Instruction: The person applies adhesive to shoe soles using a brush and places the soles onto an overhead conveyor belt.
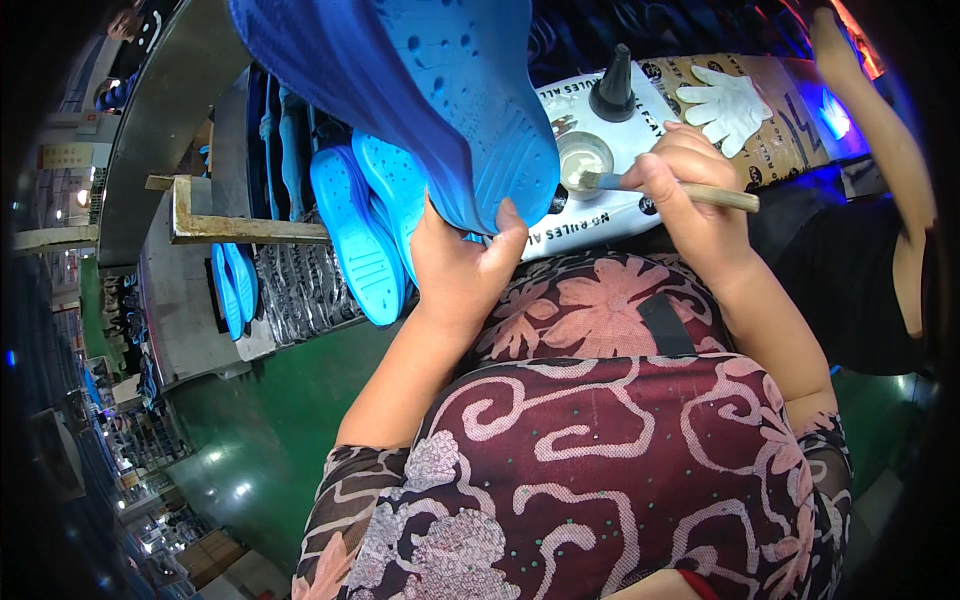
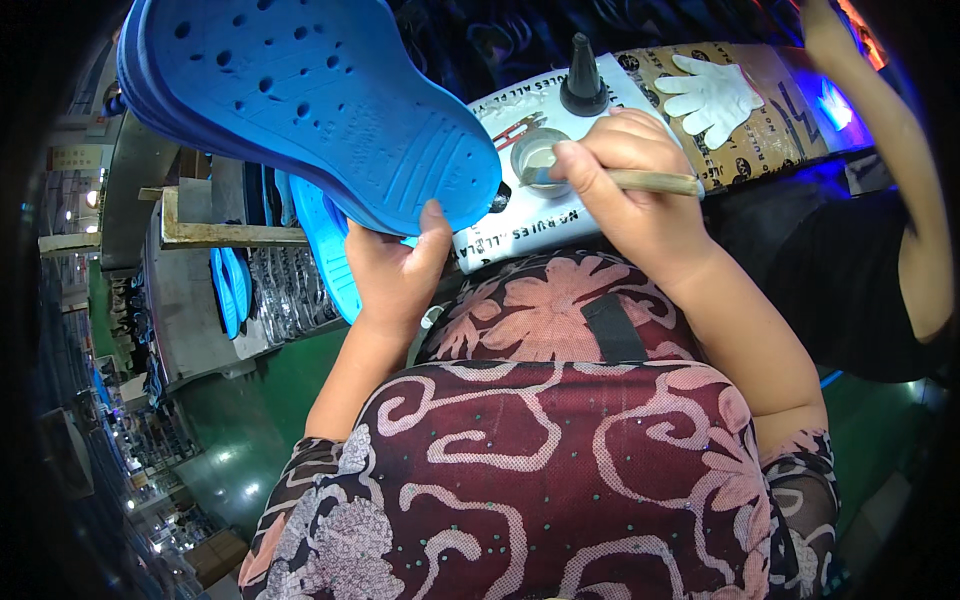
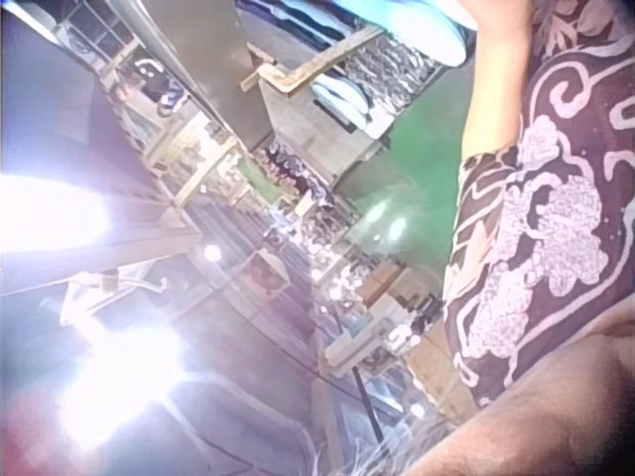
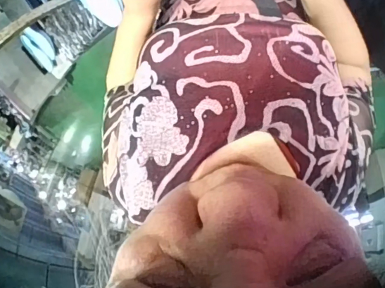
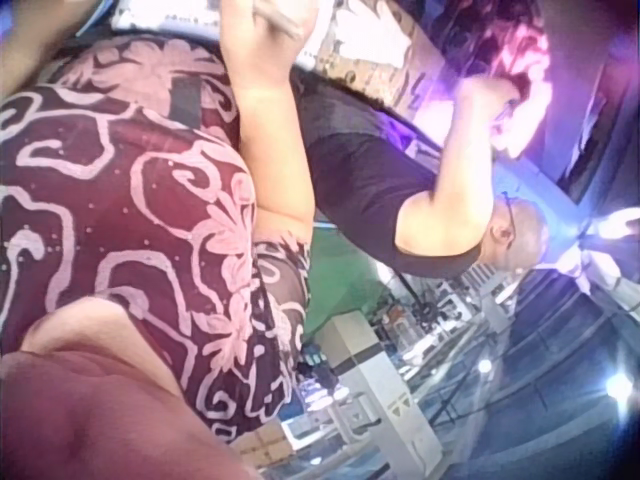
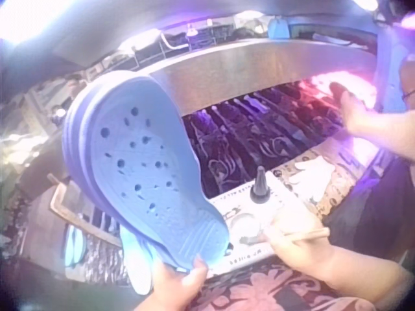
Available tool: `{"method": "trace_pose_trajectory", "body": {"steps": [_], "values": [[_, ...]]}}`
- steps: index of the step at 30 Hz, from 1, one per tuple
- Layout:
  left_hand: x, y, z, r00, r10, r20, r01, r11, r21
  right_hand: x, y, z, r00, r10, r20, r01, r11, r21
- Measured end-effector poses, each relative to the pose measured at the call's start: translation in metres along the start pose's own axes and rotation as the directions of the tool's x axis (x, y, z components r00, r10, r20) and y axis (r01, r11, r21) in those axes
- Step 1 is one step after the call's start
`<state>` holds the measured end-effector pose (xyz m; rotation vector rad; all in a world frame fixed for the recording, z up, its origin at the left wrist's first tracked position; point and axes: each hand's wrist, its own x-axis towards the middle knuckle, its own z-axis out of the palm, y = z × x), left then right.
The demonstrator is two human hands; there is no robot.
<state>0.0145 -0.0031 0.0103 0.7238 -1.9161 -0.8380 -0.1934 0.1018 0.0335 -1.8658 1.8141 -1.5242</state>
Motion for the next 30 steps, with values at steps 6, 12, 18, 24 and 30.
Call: {"method": "trace_pose_trajectory", "body": {"steps": [6,12,18,24,30], "values": [[0.021,0.036,-0.008,0.963,-0.262,0.057,0.268,0.936,-0.228,-0.007,0.006,-0.035,0.989,0.139,-0.044,-0.139,0.99,-0.011],[0.058,0.098,-0.027,0.875,-0.271,0.401,0.462,0.715,-0.525,-0.037,0.037,-0.051,0.939,0.157,-0.305,-0.13,0.986,0.105],[0.142,0.167,0.072,0.577,-0.008,0.817,0.56,0.732,-0.388,-0.068,0.043,-0.088,0.85,0.297,-0.436,-0.213,0.949,0.232],[0.314,0.259,0.268,0.76,-0.135,0.636,0.649,0.11,-0.752,-0.072,0.057,-0.114,0.875,0.347,-0.339,-0.303,0.936,0.177],[0.236,0.247,0.254,0.751,0.215,0.624,0.538,0.348,-0.768,-0.09,0.076,-0.113,0.803,0.496,-0.33,-0.41,0.862,0.298]]}}
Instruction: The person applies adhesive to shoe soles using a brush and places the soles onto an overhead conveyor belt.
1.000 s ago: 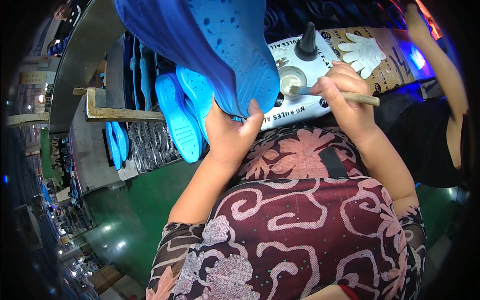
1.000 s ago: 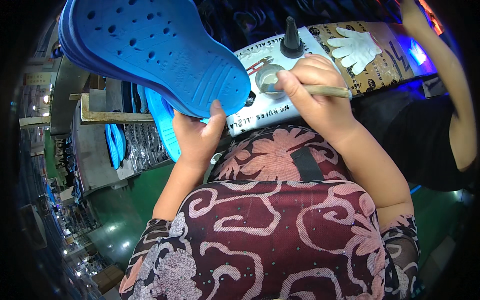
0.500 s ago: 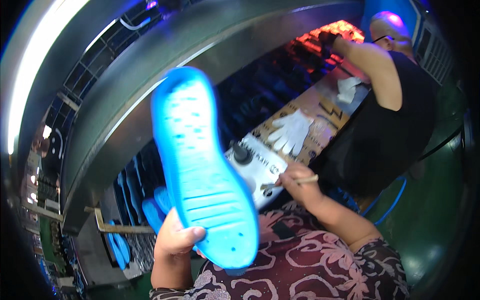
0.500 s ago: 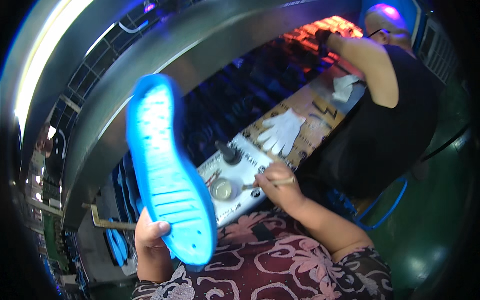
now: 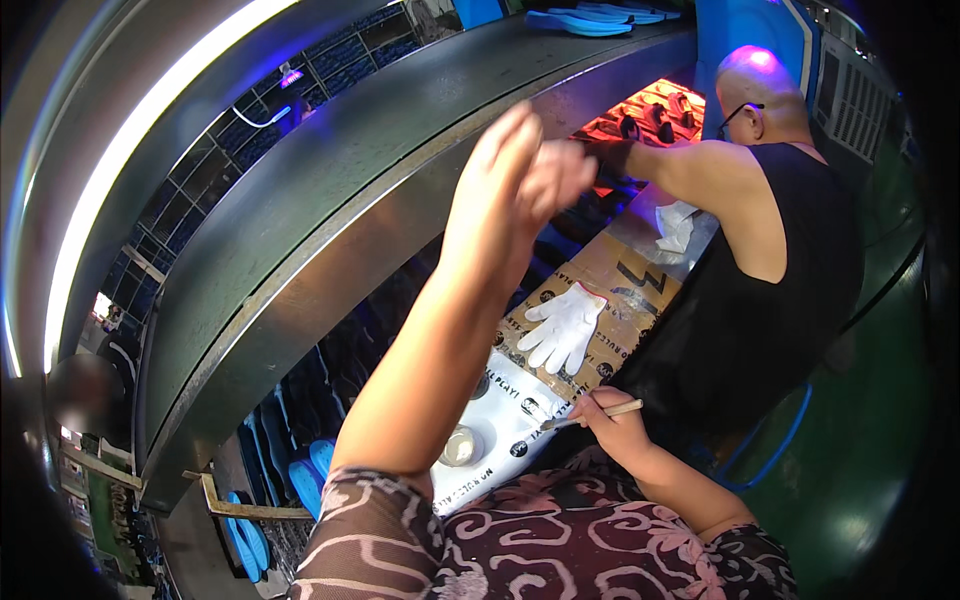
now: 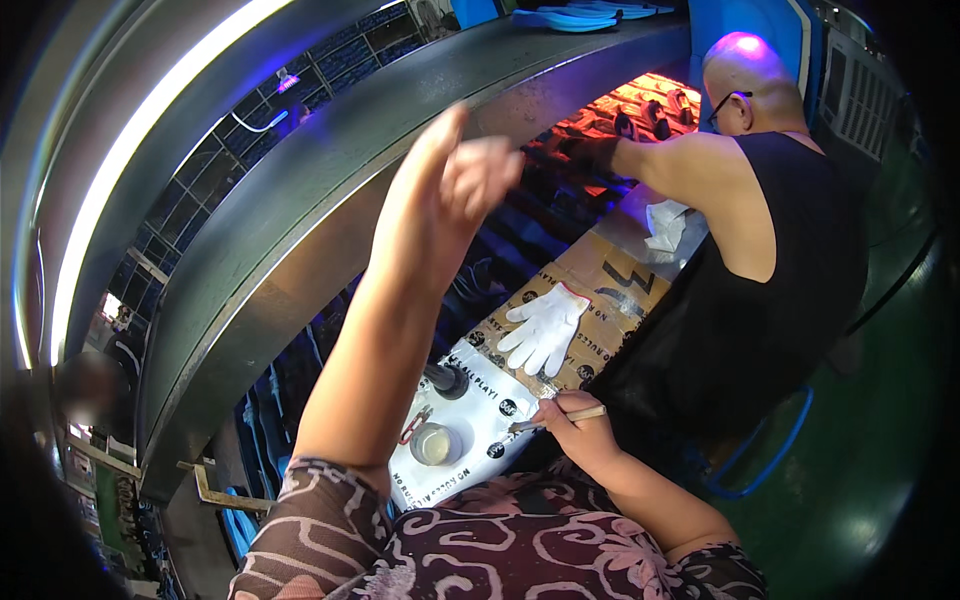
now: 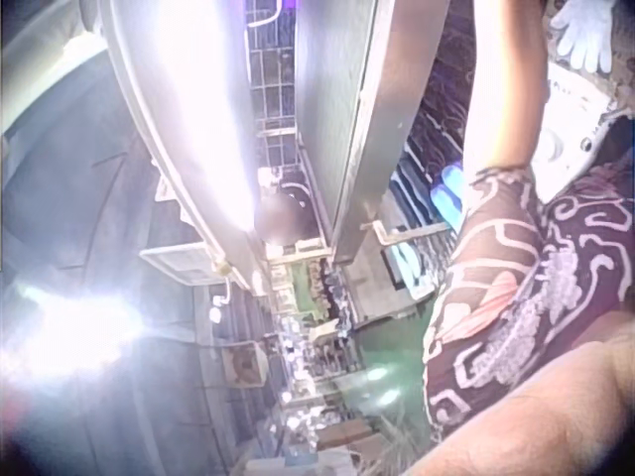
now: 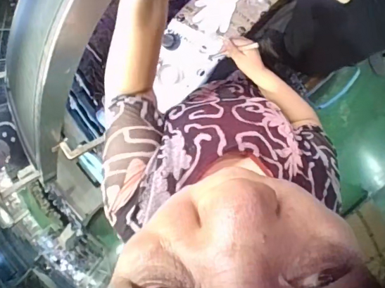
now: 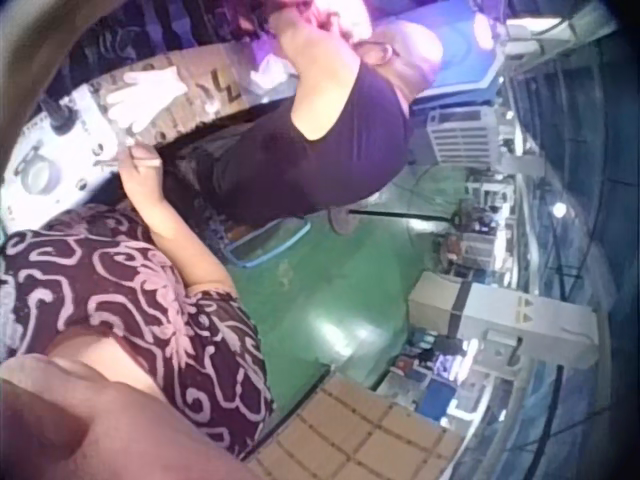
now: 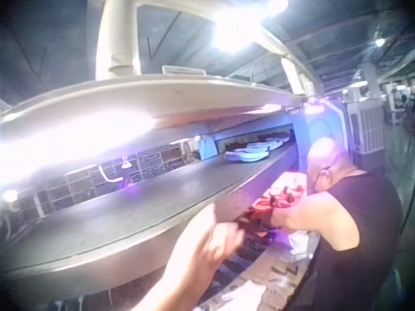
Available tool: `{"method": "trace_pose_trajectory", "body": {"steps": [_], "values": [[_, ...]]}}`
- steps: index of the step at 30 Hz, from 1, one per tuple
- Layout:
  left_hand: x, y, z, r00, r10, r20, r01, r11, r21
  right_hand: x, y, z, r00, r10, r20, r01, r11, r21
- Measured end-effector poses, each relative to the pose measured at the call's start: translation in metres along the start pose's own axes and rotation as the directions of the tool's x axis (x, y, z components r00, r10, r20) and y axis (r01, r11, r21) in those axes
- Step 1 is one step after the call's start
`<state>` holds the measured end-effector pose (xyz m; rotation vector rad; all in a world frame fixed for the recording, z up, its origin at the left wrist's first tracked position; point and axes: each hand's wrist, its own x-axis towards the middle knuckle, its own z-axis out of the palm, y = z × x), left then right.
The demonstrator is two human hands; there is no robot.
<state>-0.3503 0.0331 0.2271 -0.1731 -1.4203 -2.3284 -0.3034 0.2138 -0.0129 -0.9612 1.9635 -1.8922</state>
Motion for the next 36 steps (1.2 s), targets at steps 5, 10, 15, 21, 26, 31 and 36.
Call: {"method": "trace_pose_trajectory", "body": {"steps": [5,10,15,21,26,31,36], "values": [[-0.167,-0.007,-0.137,0.945,-0.245,-0.217,0.32,0.833,0.451,0.001,0.006,0.013,0.995,0.056,0.081,-0.059,0.997,0.046],[-0.362,0.024,-0.217,0.748,0.02,-0.663,0.645,0.211,0.735,0.0,0.013,0.044,0.979,0.155,0.131,-0.174,0.974,0.147],[-0.451,0.014,-0.233,0.565,0.148,-0.812,0.814,-0.26,0.519,0.001,0.011,0.074,0.955,0.183,0.232,-0.202,0.977,0.064],[-0.445,-0.009,-0.244,0.486,0.265,-0.833,0.838,-0.414,0.357,0.009,0.006,0.11,0.945,0.166,0.282,-0.177,0.984,0.014],[-0.46,0.008,-0.264,0.456,0.14,-0.879,0.784,-0.53,0.322,0.017,0.004,0.144,0.932,-0.007,0.363,0.057,0.99,-0.127],[-0.457,0.012,-0.269,0.51,0.101,-0.854,0.756,-0.526,0.389,0.021,0.01,0.172,0.88,-0.087,0.466,0.197,0.962,-0.191],[-0.467,0.007,-0.261,0.489,0.164,-0.857,0.866,-0.21,0.454,0.019,0.025,0.179,0.863,-0.179,0.471,0.319,0.918,-0.235]]}}
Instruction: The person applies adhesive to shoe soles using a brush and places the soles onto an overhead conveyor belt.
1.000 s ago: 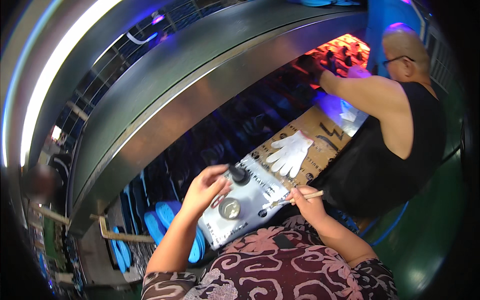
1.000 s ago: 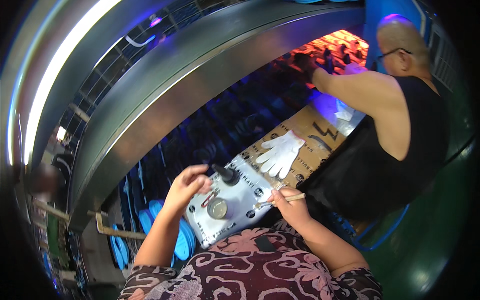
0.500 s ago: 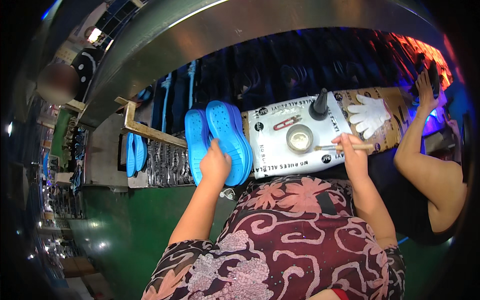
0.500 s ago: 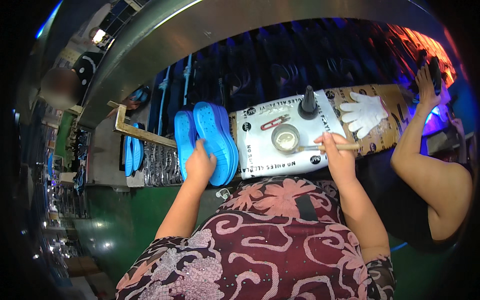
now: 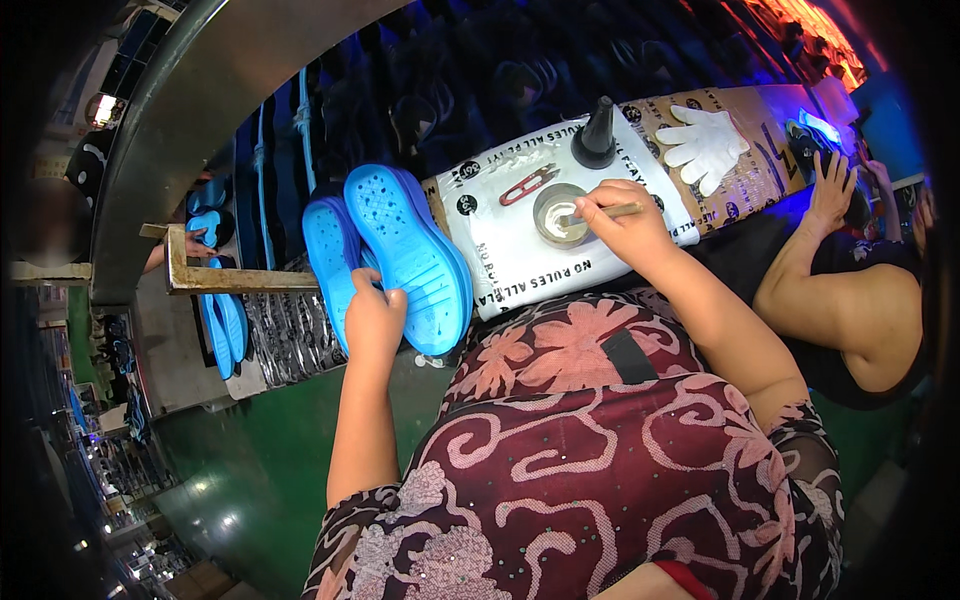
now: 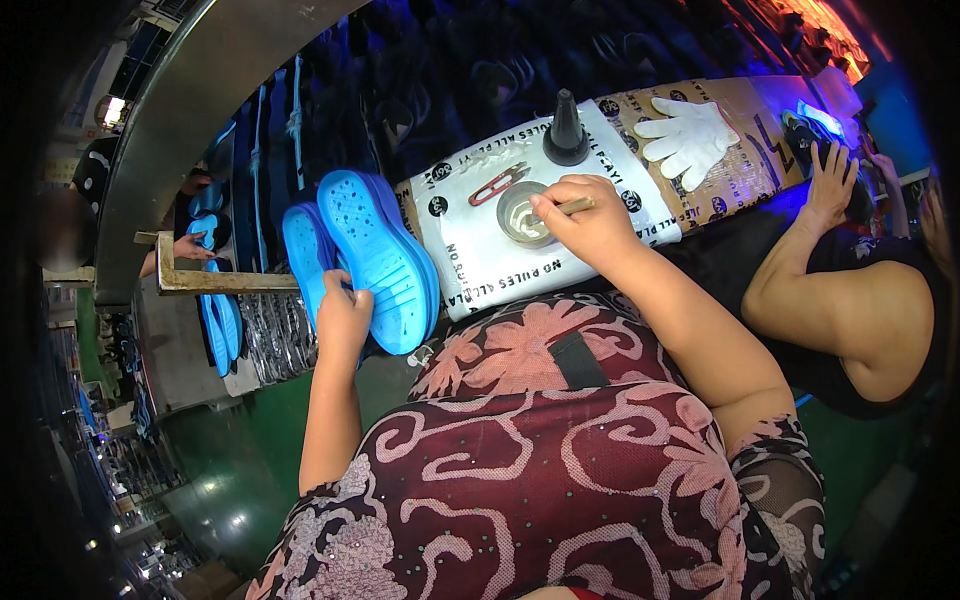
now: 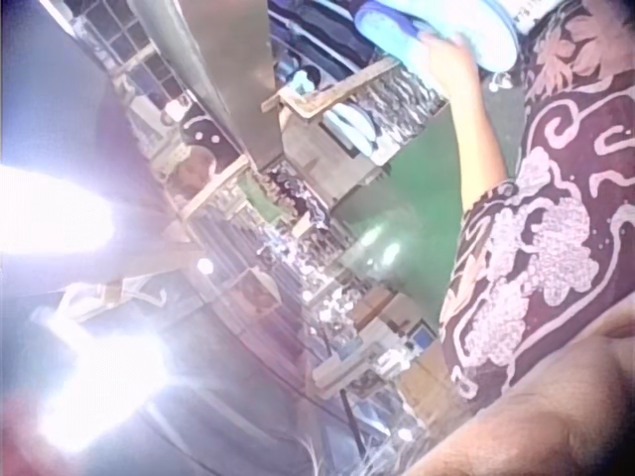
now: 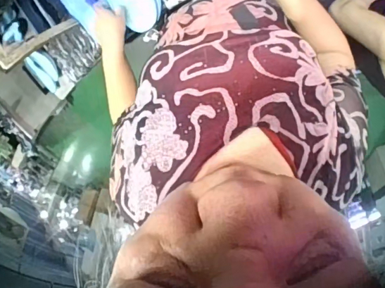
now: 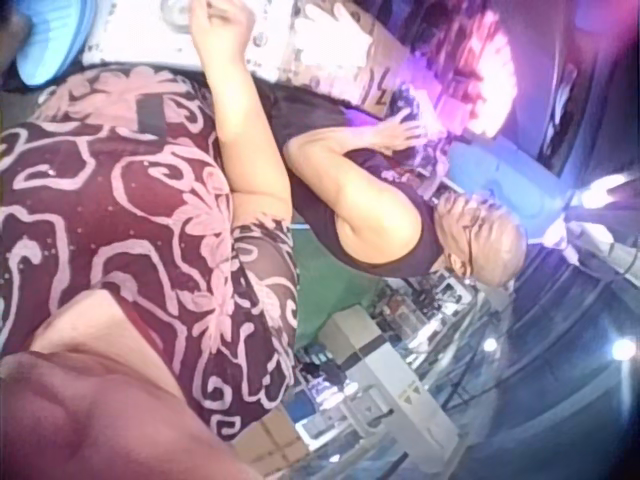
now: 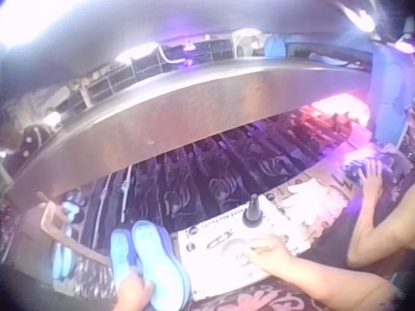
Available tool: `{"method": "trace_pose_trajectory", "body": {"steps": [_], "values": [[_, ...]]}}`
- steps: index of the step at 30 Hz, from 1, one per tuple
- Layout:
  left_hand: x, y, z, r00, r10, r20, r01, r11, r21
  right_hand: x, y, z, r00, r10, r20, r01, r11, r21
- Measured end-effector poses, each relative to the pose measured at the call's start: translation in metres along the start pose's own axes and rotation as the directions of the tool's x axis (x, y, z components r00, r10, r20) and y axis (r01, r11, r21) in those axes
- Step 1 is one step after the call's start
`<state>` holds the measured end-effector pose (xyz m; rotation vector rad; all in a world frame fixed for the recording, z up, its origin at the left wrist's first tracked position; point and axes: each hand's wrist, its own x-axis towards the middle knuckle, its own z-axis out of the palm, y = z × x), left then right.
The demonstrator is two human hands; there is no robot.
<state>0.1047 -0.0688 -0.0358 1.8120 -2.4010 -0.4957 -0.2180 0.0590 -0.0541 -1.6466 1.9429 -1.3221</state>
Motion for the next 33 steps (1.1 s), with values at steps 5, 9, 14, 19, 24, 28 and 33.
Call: {"method": "trace_pose_trajectory", "body": {"steps": [5,9,14,19,24,28,33], "values": [[-0.004,-0.021,0.008,0.98,-0.1,0.172,0.193,0.689,-0.699,0.0,-0.011,-0.012,0.996,0.094,-0.014,-0.092,0.994,0.063],[-0.019,0.006,-0.015,0.901,-0.048,0.431,0.433,0.135,-0.891,-0.002,-0.021,-0.023,0.975,0.218,-0.031,-0.206,0.954,0.216],[-0.037,0.032,-0.017,0.877,0.281,0.39,0.419,-0.051,-0.906,-0.011,-0.032,-0.036,0.89,0.45,-0.075,-0.334,0.755,0.564],[-0.039,0.081,-0.009,0.983,0.174,0.049,-0.006,0.304,-0.953,-0.015,-0.046,-0.046,0.917,0.39,-0.09,-0.23,0.699,0.677],[-0.04,0.103,-0.01,0.942,0.248,-0.226,-0.319,0.457,-0.83,-0.019,-0.093,-0.05,0.998,0.059,-0.026,-0.045,0.925,0.376],[-0.048,0.118,-0.014,0.931,0.245,-0.273,-0.358,0.446,-0.82,-0.015,-0.1,-0.045,0.981,-0.184,-0.053,0.191,0.966,0.176],[-0.045,0.117,-0.009,0.865,0.321,-0.386,-0.497,0.439,-0.748,-0.015,-0.099,-0.039,0.954,-0.296,-0.053,0.299,0.952,0.068]]}}
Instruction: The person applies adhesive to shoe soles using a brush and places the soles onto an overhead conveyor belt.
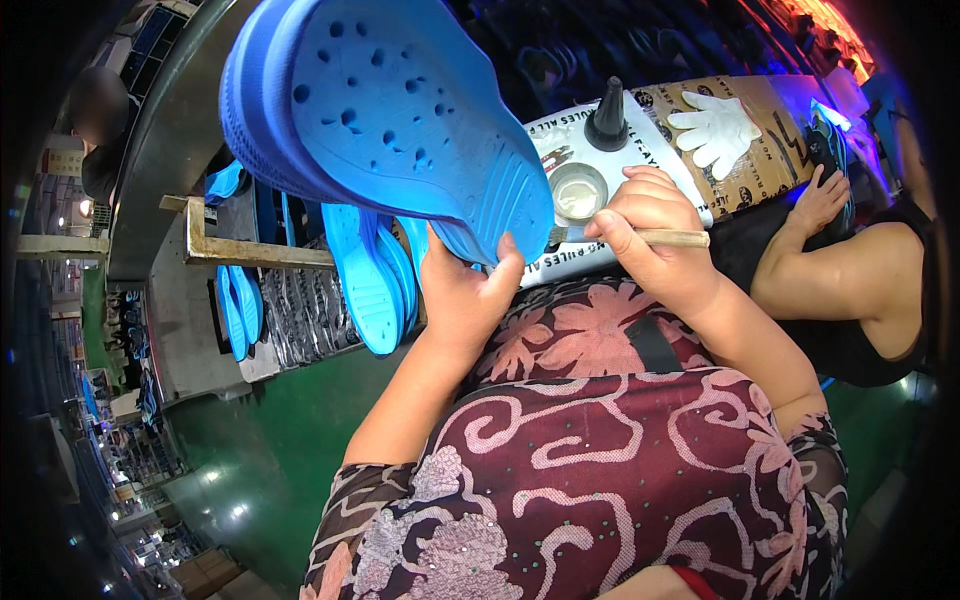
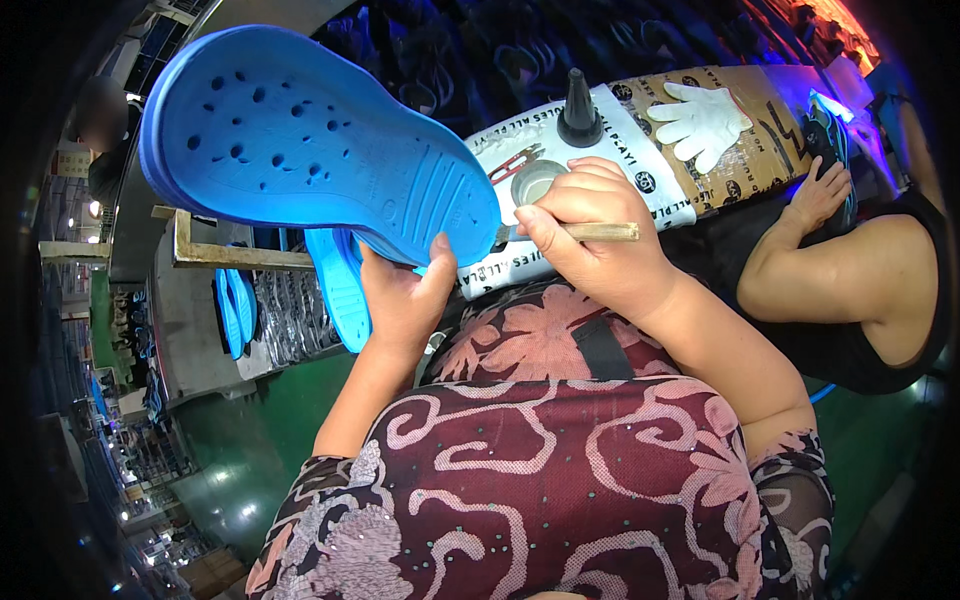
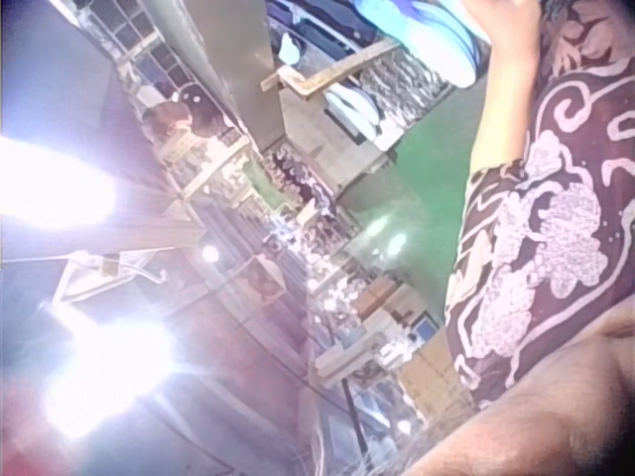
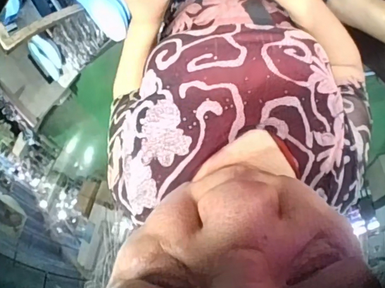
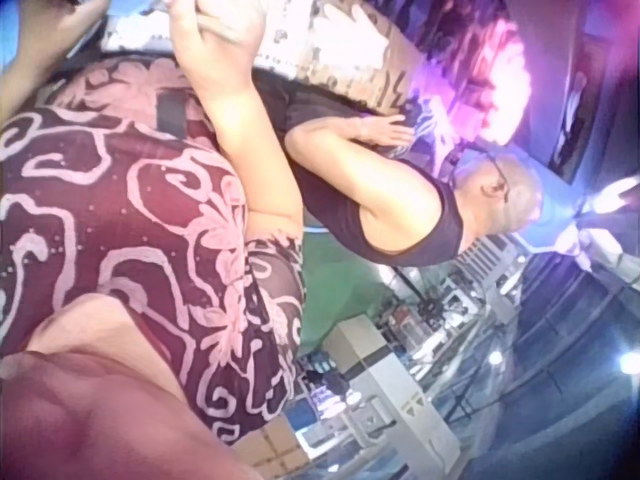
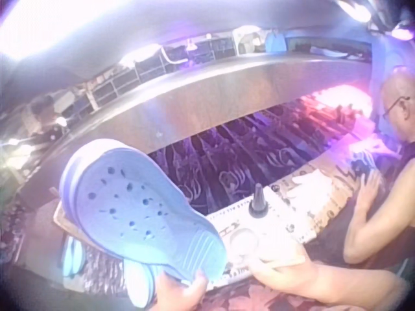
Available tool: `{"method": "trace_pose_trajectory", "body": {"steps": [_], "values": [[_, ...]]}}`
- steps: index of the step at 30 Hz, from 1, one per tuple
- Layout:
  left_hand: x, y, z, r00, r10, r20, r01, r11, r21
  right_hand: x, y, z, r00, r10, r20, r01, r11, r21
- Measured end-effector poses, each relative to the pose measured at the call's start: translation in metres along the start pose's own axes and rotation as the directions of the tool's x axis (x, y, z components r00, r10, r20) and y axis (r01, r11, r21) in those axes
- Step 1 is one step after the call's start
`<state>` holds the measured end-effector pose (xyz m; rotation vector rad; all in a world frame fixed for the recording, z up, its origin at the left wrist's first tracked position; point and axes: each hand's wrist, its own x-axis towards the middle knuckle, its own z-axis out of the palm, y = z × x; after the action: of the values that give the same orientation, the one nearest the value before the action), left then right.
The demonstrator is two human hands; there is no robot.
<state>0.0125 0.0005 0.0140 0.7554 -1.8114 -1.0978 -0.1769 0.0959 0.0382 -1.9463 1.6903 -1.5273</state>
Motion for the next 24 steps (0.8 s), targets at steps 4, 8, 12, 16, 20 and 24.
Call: {"method": "trace_pose_trajectory", "body": {"steps": [4,8,12,16,20,24], "values": [[-0.001,-0.002,-0.002,0.997,0.073,-0.011,-0.072,0.995,0.072,-0.004,0.002,-0.006,0.999,0.039,0.0,-0.039,0.999,-0.018],[-0.001,-0.002,-0.001,0.997,0.073,-0.004,-0.072,0.992,0.101,-0.001,0.001,-0.007,0.998,0.054,0.016,-0.053,0.998,-0.018],[0.002,-0.004,0.0,0.992,0.128,-0.006,-0.127,0.988,0.086,0.001,0.006,-0.001,0.999,-0.002,0.047,0.005,0.998,-0.065],[-0.001,-0.008,-0.002,0.993,0.12,-0.013,-0.119,0.989,0.086,-0.002,0.011,-0.006,0.999,0.032,0.031,-0.03,0.996,-0.08],[-0.004,-0.013,0.001,0.99,0.139,-0.026,-0.136,0.986,0.091,-0.001,0.006,-0.001,0.999,-0.011,0.052,0.015,0.996,-0.084],[0.001,-0.016,0.007,0.974,0.212,-0.08,-0.207,0.976,0.064,-0.005,0.008,-0.002,0.995,-0.026,0.093,0.035,0.995,-0.093]]}}
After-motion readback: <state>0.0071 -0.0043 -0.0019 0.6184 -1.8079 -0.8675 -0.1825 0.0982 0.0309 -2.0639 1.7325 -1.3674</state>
